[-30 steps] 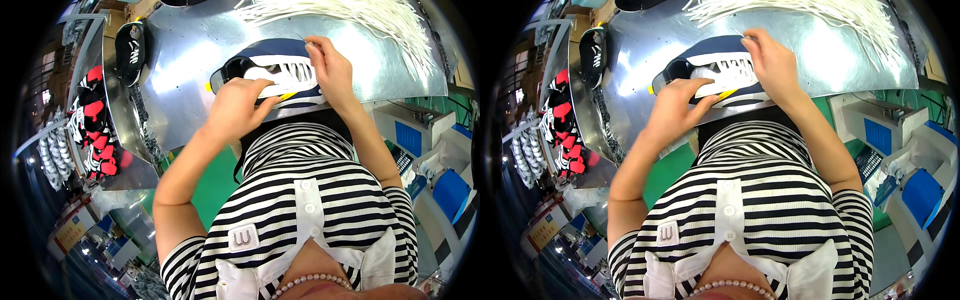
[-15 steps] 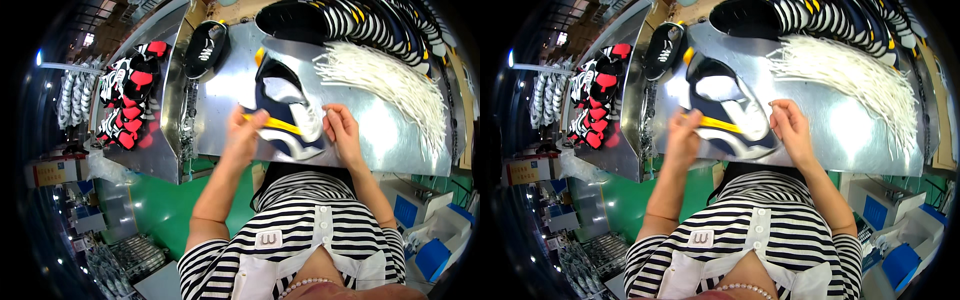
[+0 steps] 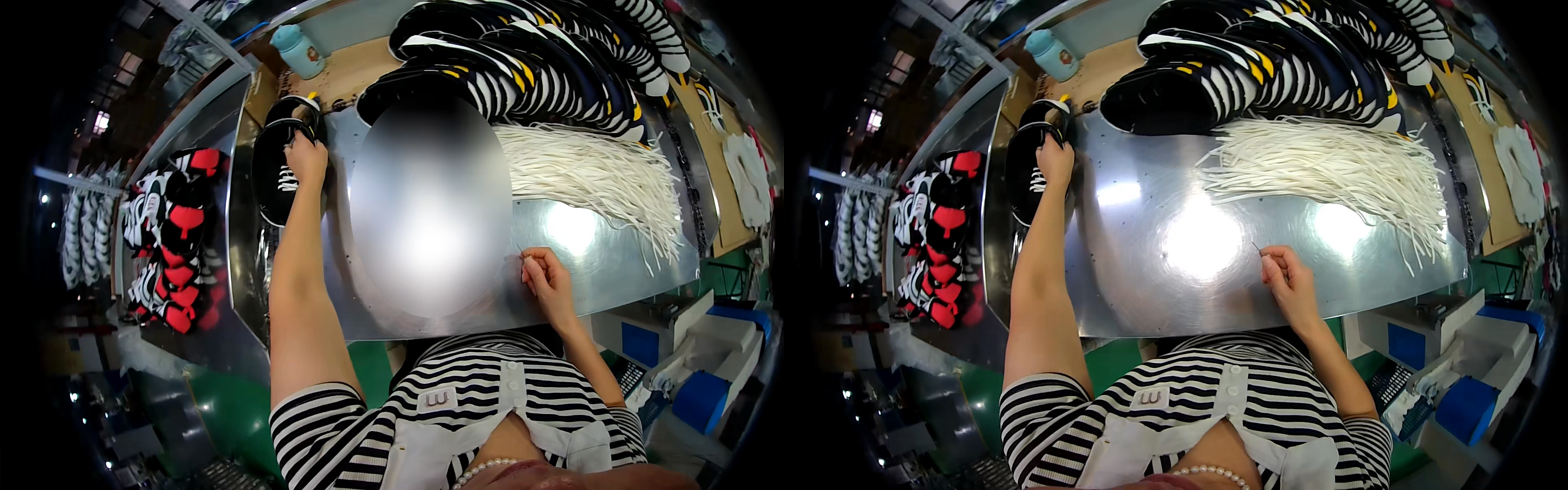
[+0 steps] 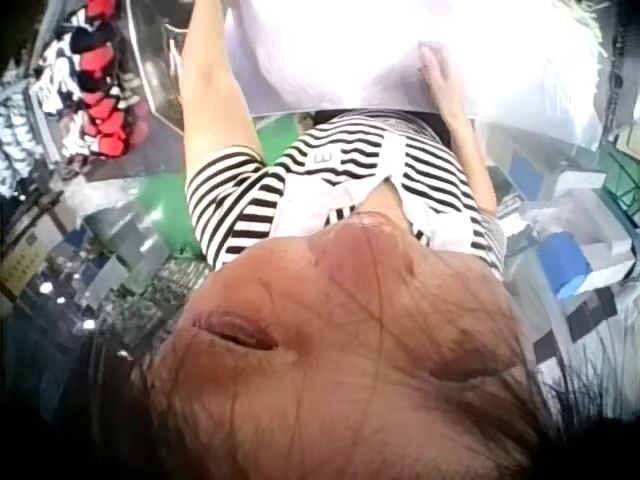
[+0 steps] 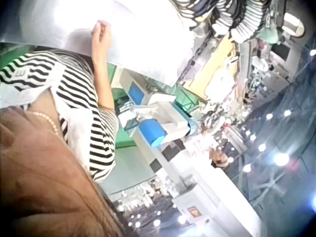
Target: The person threads laces through the eyelets of a blue and white sneaker on a metal table, pulling the lace ends through one at a time and organizing them.
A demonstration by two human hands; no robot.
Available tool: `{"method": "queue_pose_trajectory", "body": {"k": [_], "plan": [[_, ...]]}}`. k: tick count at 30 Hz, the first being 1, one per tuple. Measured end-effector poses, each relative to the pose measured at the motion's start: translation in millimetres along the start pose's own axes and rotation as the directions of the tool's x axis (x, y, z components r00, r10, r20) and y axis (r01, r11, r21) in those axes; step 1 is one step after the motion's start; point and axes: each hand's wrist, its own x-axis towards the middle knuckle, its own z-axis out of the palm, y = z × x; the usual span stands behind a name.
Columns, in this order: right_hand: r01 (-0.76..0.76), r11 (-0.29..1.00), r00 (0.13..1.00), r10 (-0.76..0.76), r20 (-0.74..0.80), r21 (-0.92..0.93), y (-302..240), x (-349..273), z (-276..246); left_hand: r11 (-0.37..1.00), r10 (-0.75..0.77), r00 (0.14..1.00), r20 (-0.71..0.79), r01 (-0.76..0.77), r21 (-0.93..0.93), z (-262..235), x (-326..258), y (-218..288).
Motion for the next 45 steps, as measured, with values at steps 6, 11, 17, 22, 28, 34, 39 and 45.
{"method": "queue_pose_trajectory", "body": {"k": [6, 11, 17, 22, 28, 34, 39, 45], "plan": [[0.044, 0.991, 0.987, -0.063, -0.146, -0.129, -8, 23, -25, 0.977, 0.150, 0.988, 0.041, -0.141, -0.162, -25, -54, 97], [0.189, 0.933, 0.925, -0.274, -0.264, -0.306, -36, 53, -38, 0.898, 0.405, 0.871, -0.277, -0.436, -0.056, -65, -84, 118], [0.372, 0.736, 0.516, -0.670, -0.533, -0.565, -79, 163, -148, 0.586, 0.578, 0.816, -0.014, -0.427, -0.689, -59, -75, 220], [0.051, 0.843, 0.736, -0.394, -0.550, -0.536, -91, 261, -254, 0.278, 0.465, 0.813, 0.352, 0.243, -0.929, -8, -42, 325], [0.464, 0.697, 0.734, -0.648, -0.204, -0.547, -81, 269, -276, 0.598, 0.298, 0.897, 0.326, 0.091, -0.797, -39, -111, 356], [0.461, 0.286, 0.767, -0.605, 0.215, -0.840, -58, 161, -161, 0.330, 0.170, 0.977, 0.132, 0.069, -0.941, -30, -98, 316], [0.158, 0.365, 0.829, -0.554, -0.077, -0.918, 7, 135, -174, 0.371, 0.139, 0.964, 0.225, 0.160, -0.915, -39, -85, 297], [0.289, 0.358, 0.756, -0.654, -0.018, -0.888, -23, 116, -165, 0.242, 0.074, 0.971, 0.228, 0.204, -0.948, -70, -97, 254]]}}
